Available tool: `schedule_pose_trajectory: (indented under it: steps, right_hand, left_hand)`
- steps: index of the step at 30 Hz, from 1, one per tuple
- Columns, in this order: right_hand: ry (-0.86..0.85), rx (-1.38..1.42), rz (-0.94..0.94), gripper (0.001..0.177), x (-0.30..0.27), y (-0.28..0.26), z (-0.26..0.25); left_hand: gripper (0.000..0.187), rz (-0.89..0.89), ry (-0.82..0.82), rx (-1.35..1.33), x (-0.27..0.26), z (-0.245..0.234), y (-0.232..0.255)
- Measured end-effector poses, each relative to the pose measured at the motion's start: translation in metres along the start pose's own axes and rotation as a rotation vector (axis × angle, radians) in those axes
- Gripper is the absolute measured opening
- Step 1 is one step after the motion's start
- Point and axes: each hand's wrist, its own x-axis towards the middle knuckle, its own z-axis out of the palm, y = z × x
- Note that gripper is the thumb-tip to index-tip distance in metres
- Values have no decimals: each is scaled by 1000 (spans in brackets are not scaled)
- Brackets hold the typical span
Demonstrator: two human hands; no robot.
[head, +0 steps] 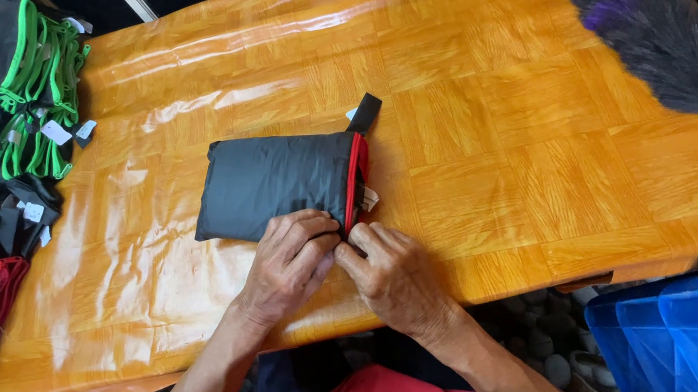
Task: Folding a black fabric item and stuffing it into an integrated pouch on a wooden table.
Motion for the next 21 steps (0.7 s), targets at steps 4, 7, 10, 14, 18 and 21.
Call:
schedule_pose_trajectory:
  steps: [4,7,10,14,18,21]
  right_hand:
    - [16,239,131,10,4,4,-14]
    - [37,484,331,9,4,7,-17]
    - [68,609,427,11,1,9,-14]
    - [95,700,459,11,2,10,-15]
    - [121,705,465,11,3,9,-16]
    - [140,664,418,11,8,10,-17]
  left_hand:
    - [9,31,2,21,-1,2,-3]
    - [8,109,52,96,3,3,0]
    - [9,136,75,167,6,4,1]
    - [12,167,97,193,4,9,1]
    - [13,186,115,141,4,11,0]
    - [12,186,115,137,5,10,2]
